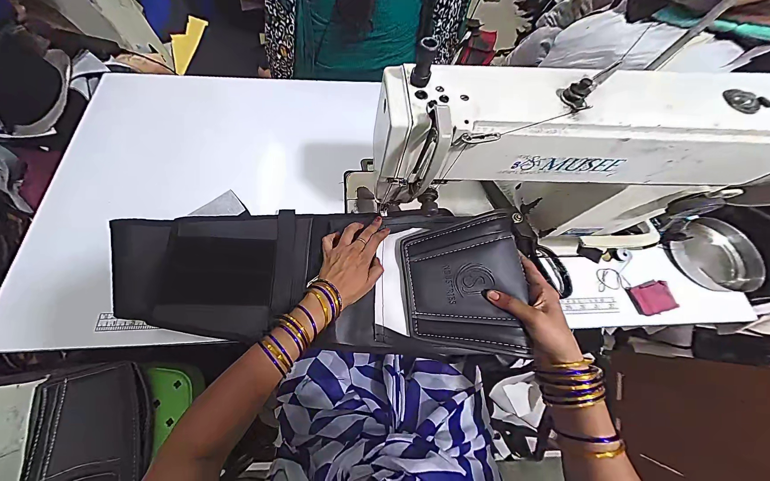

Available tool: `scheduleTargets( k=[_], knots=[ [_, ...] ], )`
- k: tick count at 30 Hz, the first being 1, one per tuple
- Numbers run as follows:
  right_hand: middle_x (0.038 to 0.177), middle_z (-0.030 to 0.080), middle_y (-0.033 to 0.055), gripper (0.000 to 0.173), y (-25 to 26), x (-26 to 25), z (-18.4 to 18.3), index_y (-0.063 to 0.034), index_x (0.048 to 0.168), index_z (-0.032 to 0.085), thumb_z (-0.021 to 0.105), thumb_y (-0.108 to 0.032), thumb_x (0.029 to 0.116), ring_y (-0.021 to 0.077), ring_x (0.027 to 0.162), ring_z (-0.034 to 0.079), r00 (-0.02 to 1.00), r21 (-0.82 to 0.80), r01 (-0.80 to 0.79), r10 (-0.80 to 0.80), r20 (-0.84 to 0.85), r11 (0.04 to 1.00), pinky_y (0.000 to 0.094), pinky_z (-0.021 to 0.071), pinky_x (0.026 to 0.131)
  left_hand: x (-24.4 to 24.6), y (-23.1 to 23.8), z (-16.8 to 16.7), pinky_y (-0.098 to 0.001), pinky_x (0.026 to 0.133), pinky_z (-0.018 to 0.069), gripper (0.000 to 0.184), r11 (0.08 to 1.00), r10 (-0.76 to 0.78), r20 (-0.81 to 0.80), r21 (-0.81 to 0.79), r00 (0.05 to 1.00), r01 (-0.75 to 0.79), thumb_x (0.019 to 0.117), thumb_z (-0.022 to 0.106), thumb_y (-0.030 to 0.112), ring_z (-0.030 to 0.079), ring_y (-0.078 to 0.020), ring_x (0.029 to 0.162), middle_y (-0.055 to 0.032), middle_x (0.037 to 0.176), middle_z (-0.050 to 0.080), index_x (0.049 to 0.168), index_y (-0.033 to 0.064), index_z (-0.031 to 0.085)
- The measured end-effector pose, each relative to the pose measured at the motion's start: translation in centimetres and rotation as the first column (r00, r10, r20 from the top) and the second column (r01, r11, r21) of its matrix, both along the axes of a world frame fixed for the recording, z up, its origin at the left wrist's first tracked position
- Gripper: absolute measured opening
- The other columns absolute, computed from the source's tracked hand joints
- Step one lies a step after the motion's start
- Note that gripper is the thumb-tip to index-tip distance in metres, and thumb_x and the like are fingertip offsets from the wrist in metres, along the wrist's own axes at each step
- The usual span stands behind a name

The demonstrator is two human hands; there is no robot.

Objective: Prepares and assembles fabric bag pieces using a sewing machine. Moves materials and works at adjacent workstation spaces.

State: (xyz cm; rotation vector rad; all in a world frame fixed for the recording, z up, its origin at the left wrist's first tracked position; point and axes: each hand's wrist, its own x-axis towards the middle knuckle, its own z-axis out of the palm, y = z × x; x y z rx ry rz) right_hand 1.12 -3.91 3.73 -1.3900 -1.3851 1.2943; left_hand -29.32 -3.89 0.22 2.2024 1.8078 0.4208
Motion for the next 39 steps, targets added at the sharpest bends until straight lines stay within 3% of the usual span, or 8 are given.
scheduleTargets(
  k=[15,18,20,23,25,29,35,39],
  knots=[
    [0.132,0.062,0.0094,0.085,2.2,-0.6,0.9,-0.0111,0.157,0.035,0.072,0.003,0.0815,0.0026,0.102,0.066,0.982,-0.032,0.003,0.003,0.19,0.999,0.0202,0.0556,0.085,0.5,1.4,0.5,-0.0682,0.102,0.0297,0.055,0.998,0.055,0.0,-0.004,0.999,-0.055,0.098,0.054,0.022,0.04,-0.0373,0.145,-0.0059,0.16,0.043,0.152,0.016,0.049],
    [0.138,0.058,0.013,0.088,2.9,-0.7,0.7,-0.0125,0.159,0.032,0.075,-0.002,0.0829,0.0076,0.108,0.064,0.971,-0.042,-0.017,0.027,0.237,0.999,0.0258,0.0543,0.09,1.3,0.7,0.6,-0.0751,0.111,0.017,0.057,0.996,0.067,0.026,-0.063,0.997,-0.065,0.1036,0.051,0.027,0.027,-0.0399,0.153,-0.0112,0.166,0.033,0.158,0.0134,0.04],
    [0.14,0.058,0.0165,0.086,3.5,0.0,0.7,-0.011,0.159,0.032,0.076,-0.017,0.0861,0.0145,0.115,0.063,0.939,-0.022,-0.069,0.073,0.335,0.997,0.0345,0.0522,0.097,2.7,-1.2,0.9,-0.0787,0.115,0.0013,0.067,0.992,0.044,0.108,-0.125,0.993,-0.03,0.1053,0.048,0.047,0.013,-0.0407,0.157,-0.0186,0.169,0.022,0.157,0.0051,0.04],
    [0.109,0.069,0.0259,0.054,4.2,2.9,2.1,0.0051,0.137,0.056,0.062,-0.034,0.1002,0.0349,0.091,0.067,0.725,0.242,-0.09,-0.103,0.681,0.966,0.0557,0.0516,0.078,4.4,-3.4,-0.2,-0.0698,0.12,0.0006,0.077,0.993,0.029,0.061,-0.115,0.998,-0.022,0.1031,0.035,0.063,0.01,-0.0329,0.159,-0.0145,0.17,0.021,0.148,0.0017,0.05],
    [0.115,0.063,0.0378,0.045,4.8,5.0,3.2,0.0111,0.126,0.062,0.056,-0.028,0.1051,0.0574,0.104,0.062,0.476,0.398,-0.065,-0.322,0.818,0.915,0.0737,0.0448,0.086,4.6,-3.5,-0.6,-0.0689,0.121,0.0021,0.076,0.995,0.031,0.041,-0.095,0.999,-0.027,0.1032,0.037,0.061,0.011,-0.0328,0.159,-0.0137,0.17,0.023,0.149,0.0016,0.049],
    [0.105,0.063,0.0391,0.036,7.0,6.3,-0.4,0.0144,0.092,0.066,0.051,-0.016,0.1051,0.0595,0.099,0.062,0.305,0.521,-0.077,-0.477,0.824,0.85,0.0724,0.0465,0.08,4.5,-3.3,-0.7,-0.068,0.121,0.004,0.076,0.998,0.037,0.026,-0.06,0.999,-0.035,0.1031,0.038,0.061,0.014,-0.0332,0.158,-0.0132,0.169,0.024,0.15,0.0018,0.048],
    [0.108,0.063,0.0381,0.032,6.2,6.1,1.9,0.0117,0.099,0.068,0.053,-0.017,0.1043,0.0603,0.098,0.062,0.332,0.436,-0.097,-0.384,0.862,0.895,0.0759,0.0452,0.077,5.0,-5.0,-1.3,-0.0693,0.12,0.0104,0.077,0.999,0.036,0.027,-0.008,0.999,-0.036,0.1033,0.034,0.061,0.019,-0.0356,0.157,-0.0143,0.167,0.03,0.149,0.0013,0.05],
    [0.109,0.072,0.026,0.024,0.0,0.5,4.3,0.0076,0.103,0.074,0.059,-0.01,0.0952,0.0415,0.104,0.07,0.677,0.551,-0.458,-0.128,0.725,0.698,0.0579,0.0544,0.089,4.9,-4.2,-1.2,-0.0691,0.12,0.0094,0.075,0.999,0.045,0.049,-0.01,0.998,-0.044,0.1029,0.04,0.059,0.019,-0.0361,0.157,-0.0164,0.166,0.031,0.147,-0.0004,0.051]
  ],
)
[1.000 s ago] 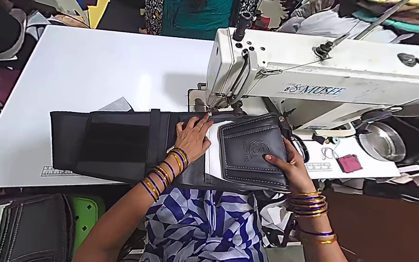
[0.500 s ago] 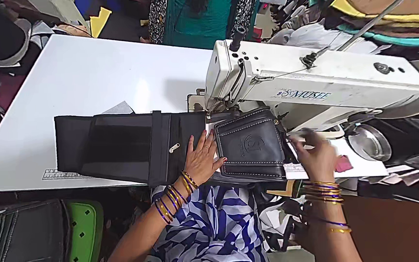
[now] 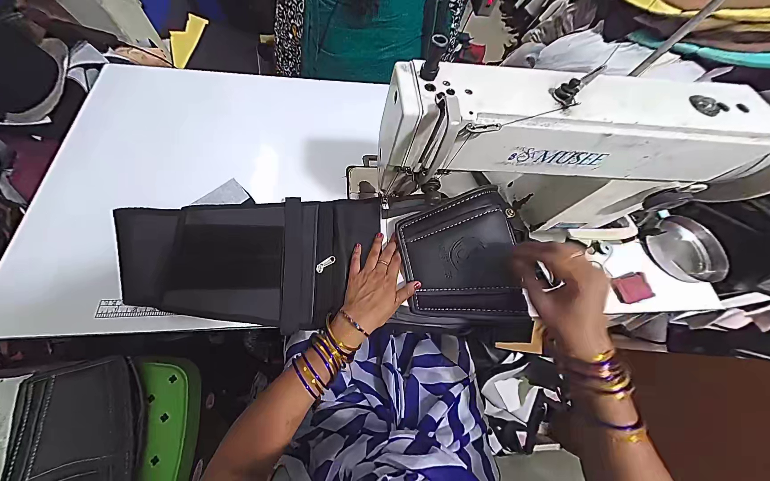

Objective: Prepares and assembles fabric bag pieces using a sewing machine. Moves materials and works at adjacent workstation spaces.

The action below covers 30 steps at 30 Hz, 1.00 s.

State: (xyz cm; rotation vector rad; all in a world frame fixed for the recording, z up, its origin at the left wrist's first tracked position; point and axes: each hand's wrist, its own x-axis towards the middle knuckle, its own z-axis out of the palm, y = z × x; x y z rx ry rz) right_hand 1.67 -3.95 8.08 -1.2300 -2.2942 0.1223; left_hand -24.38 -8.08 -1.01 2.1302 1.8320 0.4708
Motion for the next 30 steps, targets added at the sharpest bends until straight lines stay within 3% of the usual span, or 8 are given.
scheduleTargets(
  k=[3,8,11,15,20,23,27,30],
  knots=[
    [0.111,0.076,0.0108,0.024,-4.5,-6.5,-3.1,-0.0047,0.1,0.078,0.056,-0.012,0.0955,0.0294,0.108,0.071,0.916,-0.095,-0.398,0.401,0.014,0.913,0.0486,0.0555,0.092,-2.1,0.8,2.5,-0.0652,0.123,0.0091,0.069,0.971,-0.133,0.088,-0.19,0.987,0.148,0.1027,0.052,0.051,0.018,-0.0359,0.157,-0.0196,0.162,0.036,0.146,-0.0026,0.05],
    [0.1,0.073,0.0087,0.018,-3.3,-8.0,-6.6,-0.0088,0.093,0.077,0.06,-0.013,0.0909,0.0327,0.096,0.066,0.88,-0.059,-0.438,0.441,0.174,0.897,0.0488,0.0456,0.074,-7.9,-2.1,2.2,-0.0605,0.116,0.0291,0.071,0.836,-0.516,0.163,-0.121,0.841,0.536,0.0858,0.079,0.022,0.035,-0.0359,0.15,-0.008,0.157,0.048,0.151,0.0136,0.051],
    [0.092,0.072,0.0116,0.017,-2.9,-8.8,-7.2,-0.0051,0.078,0.07,0.057,-0.009,0.0881,0.0323,0.088,0.066,0.856,0.046,-0.489,0.47,0.215,0.871,0.0467,0.046,0.071,-8.1,-4.0,0.5,-0.0531,0.111,0.04,0.051,0.854,-0.519,0.092,0.102,0.85,0.51,0.0939,0.067,0.023,0.052,-0.0309,0.138,-0.0042,0.144,0.062,0.143,0.0148,0.06],
    [0.087,0.071,0.0137,0.018,-2.7,-9.5,-7.8,-0.003,0.076,0.068,0.056,-0.008,0.0882,0.0314,0.082,0.066,0.847,0.192,-0.52,0.471,0.248,0.833,0.0441,0.0449,0.068,-7.7,-4.0,0.0,-0.0511,0.109,0.0435,0.042,0.861,-0.502,0.131,0.169,0.855,0.48,0.0998,0.059,0.033,0.057,-0.0304,0.134,-0.0088,0.144,0.062,0.136,0.0128,0.066],
    [0.088,0.073,0.0124,0.019,-3.0,-10.2,-7.9,-0.0034,0.076,0.069,0.056,-0.008,0.0898,0.0301,0.083,0.066,0.865,0.246,-0.496,0.449,0.222,0.833,0.0429,0.0442,0.069,-7.4,-4.0,-0.2,-0.0478,0.104,0.0489,0.036,0.869,-0.467,0.131,0.252,0.875,0.426,0.1041,0.045,0.017,0.065,-0.0284,0.124,-0.009,0.133,0.069,0.125,0.0088,0.073],
    [0.094,0.074,0.0108,0.019,-3.6,-9.7,-8.1,-0.0045,0.082,0.072,0.055,-0.008,0.0918,0.0294,0.088,0.068,0.886,0.213,-0.455,0.413,0.212,0.865,0.0434,0.0472,0.07,-7.2,-3.9,-0.1,-0.0466,0.1,0.0501,0.036,0.86,-0.466,0.096,0.28,0.879,0.426,0.0993,0.046,0.011,0.066,-0.0272,0.122,-0.007,0.128,0.072,0.121,0.0086,0.075],
    [0.113,0.075,0.0062,0.032,-4.0,-8.1,-7.8,-0.0104,0.105,0.076,0.053,-0.03,0.0961,0.0287,0.11,0.066,0.902,0.121,-0.395,0.359,0.239,0.911,0.0501,0.0448,0.089,-7.3,-3.7,0.3,-0.0504,0.102,0.0471,0.047,0.868,-0.479,0.066,0.181,0.875,0.462,0.0916,0.059,0.029,0.059,-0.0267,0.132,-0.005,0.139,0.066,0.133,0.0102,0.068],
    [0.114,0.075,0.0062,0.035,-3.1,-7.9,-8.5,-0.0113,0.106,0.078,0.053,-0.033,0.0952,0.0296,0.112,0.066,0.916,0.147,-0.371,0.335,0.223,0.917,0.0523,0.0435,0.093,-7.3,-3.0,0.3,-0.0507,0.103,0.0459,0.055,0.874,-0.479,0.077,0.137,0.875,0.466,0.0872,0.063,0.034,0.057,-0.0268,0.134,-0.0056,0.141,0.065,0.136,0.01,0.067]
  ],
)
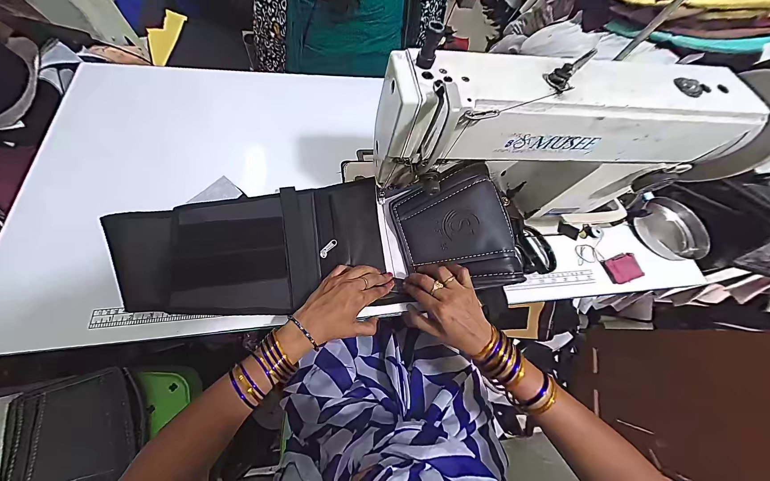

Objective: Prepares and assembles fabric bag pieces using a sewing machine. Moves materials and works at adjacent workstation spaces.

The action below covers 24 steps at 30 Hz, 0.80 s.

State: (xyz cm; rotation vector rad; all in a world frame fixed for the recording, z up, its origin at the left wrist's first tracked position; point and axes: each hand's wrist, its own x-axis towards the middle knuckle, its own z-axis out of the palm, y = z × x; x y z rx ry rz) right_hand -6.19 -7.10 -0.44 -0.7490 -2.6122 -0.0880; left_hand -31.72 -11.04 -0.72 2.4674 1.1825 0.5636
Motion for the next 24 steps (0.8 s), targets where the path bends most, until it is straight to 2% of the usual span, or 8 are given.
scheduleTargets(
  k=[3,5,10,17,19,20,22,24],
  knots=[
    [0.111,0.075,0.0064,0.03,1.4,-0.4,0.0,-0.0122,0.103,0.079,0.055,-0.027,0.0928,0.0304,0.111,0.065,1.0,-0.002,0.009,-0.009,-0.026,1.0,0.0529,0.0417,0.092,-0.2,1.2,0.0,-0.0503,0.107,0.0434,0.055,1.0,0.001,-0.033,-0.012,0.999,-0.002,0.093,0.058,0.042,0.054,-0.0256,0.138,-0.0048,0.144,0.062,0.138,0.0113,0.066],
    [0.11,0.075,0.0066,0.029,2.3,-0.8,0.0,-0.0123,0.102,0.079,0.055,-0.026,0.0912,0.031,0.111,0.064,0.999,-0.004,0.007,-0.007,-0.04,1.0,0.0533,0.0412,0.091,-0.4,2.1,-0.1,-0.0496,0.108,0.0433,0.05,1.0,0.008,-0.038,0.024,0.999,-0.007,0.0968,0.055,0.039,0.054,-0.0251,0.137,-0.0048,0.143,0.063,0.136,0.0117,0.067],
    [0.108,0.075,0.0087,0.029,4.7,-1.7,0.1,-0.0104,0.099,0.08,0.059,-0.027,0.0868,0.0339,0.107,0.065,0.998,-0.015,0.009,-0.01,-0.063,1.0,0.056,0.041,0.09,-0.5,4.4,-0.1,-0.0496,0.103,0.0471,0.047,0.993,0.038,-0.022,0.114,0.999,-0.035,0.0874,0.054,0.014,0.059,-0.0264,0.132,-0.0062,0.137,0.067,0.131,0.0079,0.07],
    [0.113,0.075,0.0103,0.028,6.5,-3.4,-0.3,-0.0073,0.101,0.08,0.061,-0.02,0.085,0.0347,0.112,0.067,0.995,-0.03,0.038,-0.04,-0.092,0.999,0.0591,0.0443,0.099,-2.5,7.6,0.5,-0.0528,0.103,0.0455,0.058,0.998,-0.009,-0.066,0.064,0.998,0.014,0.0764,0.057,0.007,0.057,-0.0276,0.134,-0.0063,0.141,0.065,0.134,0.0084,0.069],
    [0.119,0.074,0.0109,0.026,6.4,-2.6,0.0,-0.0056,0.105,0.079,0.061,-0.014,0.0884,0.0331,0.12,0.065,0.986,-0.12,0.001,-0.021,-0.168,0.993,0.0569,0.0429,0.109,-3.1,8.7,0.3,-0.0557,0.101,0.046,0.06,0.998,-0.033,-0.054,0.053,0.998,0.036,0.0754,0.056,0.01,0.057,-0.0297,0.134,-0.0066,0.14,0.065,0.134,0.0104,0.069],
    [0.117,0.075,0.0116,0.026,6.2,-1.8,0.4,-0.0043,0.104,0.08,0.059,-0.013,0.09,0.0312,0.118,0.067,0.964,-0.166,-0.022,-0.023,-0.266,0.986,0.0528,0.0442,0.108,-3.4,9.1,0.1,-0.0576,0.1,0.0465,0.06,0.997,-0.039,-0.041,0.059,0.998,0.041,0.0757,0.055,0.014,0.058,-0.0309,0.133,-0.0067,0.139,0.065,0.134,0.0116,0.069],
    [0.101,0.077,0.0143,0.022,5.6,1.0,1.5,0.0,0.095,0.079,0.06,-0.009,0.088,0.0278,0.101,0.071,0.867,-0.22,0.078,-0.175,-0.466,0.972,0.045,0.0526,0.094,-3.9,10.0,-0.1,-0.059,0.098,0.0467,0.059,0.994,-0.054,-0.007,0.094,0.999,0.055,0.078,0.053,0.023,0.06,-0.0332,0.129,-0.0077,0.137,0.067,0.133,0.0111,0.069],
    [0.094,0.074,0.0199,0.017,5.5,6.0,3.2,0.0061,0.095,0.075,0.063,-0.002,0.0864,0.0294,0.087,0.072,0.74,-0.314,0.391,-0.499,-0.452,0.865,0.0445,0.0586,0.079,-4.2,10.6,-0.5,-0.0579,0.099,0.0468,0.057,0.989,-0.065,0.027,0.132,0.998,0.061,0.0801,0.053,0.028,0.062,-0.0346,0.127,-0.009,0.135,0.068,0.131,0.0093,0.07]
  ],
)
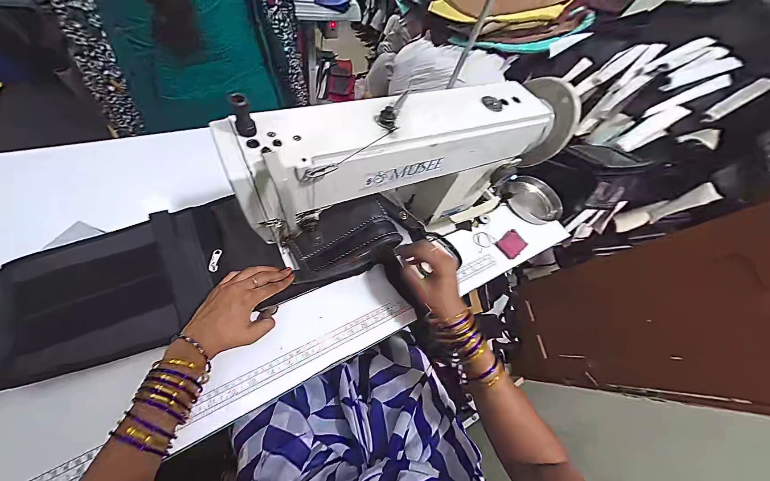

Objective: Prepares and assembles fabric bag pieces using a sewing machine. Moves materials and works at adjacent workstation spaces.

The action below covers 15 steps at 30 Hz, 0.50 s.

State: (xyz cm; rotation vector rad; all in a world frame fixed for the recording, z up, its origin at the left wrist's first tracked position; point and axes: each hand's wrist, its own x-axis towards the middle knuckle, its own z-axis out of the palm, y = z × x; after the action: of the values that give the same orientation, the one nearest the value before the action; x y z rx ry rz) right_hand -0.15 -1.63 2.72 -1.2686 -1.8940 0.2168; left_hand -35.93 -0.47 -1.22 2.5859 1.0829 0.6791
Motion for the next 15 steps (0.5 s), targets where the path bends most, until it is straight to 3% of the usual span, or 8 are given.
scheduleTargets(
  k=[2,5,7,11,15],
  knots=[
    [0.103,0.072,0.0269,0.018,1.1,6.0,1.4,0.0088,0.107,0.072,0.063,0.0,0.0942,0.0395,0.092,0.071,0.943,-0.188,0.318,-0.29,0.162,0.929,0.055,0.0564,0.083,-0.1,0.4,-0.2,-0.057,0.099,0.0464,0.057,1.0,-0.018,0.019,0.013,1.0,0.018,0.081,0.052,0.03,0.062,-0.035,0.126,-0.0098,0.134,0.068,0.13,0.0088,0.07],
    [0.116,0.067,0.0344,0.026,4.7,12.5,0.8,0.0089,0.114,0.071,0.066,-0.008,0.095,0.0524,0.107,0.065,0.833,-0.266,0.524,-0.421,0.358,0.809,0.0692,0.0463,0.093,-0.1,0.7,0.1,-0.0574,0.099,0.0463,0.056,0.999,-0.05,0.025,-0.009,0.998,0.05,0.0818,0.051,0.029,0.062,-0.0345,0.127,-0.0091,0.135,0.068,0.131,0.009,0.07],
    [0.117,0.065,0.0374,0.027,6.3,13.3,0.2,0.0108,0.109,0.071,0.068,-0.012,0.0947,0.0559,0.112,0.061,0.807,-0.254,0.538,-0.402,0.433,0.804,0.0722,0.0448,0.094,-0.4,0.8,0.9,-0.0592,0.102,0.0453,0.057,0.994,-0.069,-0.019,-0.086,0.997,0.068,0.0813,0.055,0.023,0.058,-0.0335,0.132,-0.0082,0.139,0.065,0.136,0.01,0.067],
    [0.107,0.065,0.0372,0.021,6.4,14.1,-0.4,0.0119,0.097,0.07,0.064,-0.008,0.0957,0.0582,0.103,0.063,0.793,-0.19,0.476,-0.326,0.514,0.859,0.0757,0.0468,0.084,-0.1,0.6,3.1,-0.0536,0.108,0.0432,0.068,0.969,-0.095,-0.183,-0.241,0.978,0.049,0.0766,0.069,-0.002,0.05,-0.0309,0.139,-0.0103,0.148,0.057,0.143,0.0073,0.059],
    [0.109,0.065,0.0395,0.023,2.9,11.9,0.7,0.014,0.106,0.07,0.062,-0.005,0.0958,0.0574,0.103,0.063,0.851,-0.112,0.407,-0.331,0.408,0.906,0.0724,0.0444,0.089,1.0,-0.1,2.7,-0.0545,0.101,0.0477,0.053,0.989,0.023,-0.136,-0.139,0.991,-0.042,0.0831,0.071,-0.003,0.057,-0.0299,0.132,-0.008,0.14,0.064,0.134,0.0099,0.067]
  ],
)
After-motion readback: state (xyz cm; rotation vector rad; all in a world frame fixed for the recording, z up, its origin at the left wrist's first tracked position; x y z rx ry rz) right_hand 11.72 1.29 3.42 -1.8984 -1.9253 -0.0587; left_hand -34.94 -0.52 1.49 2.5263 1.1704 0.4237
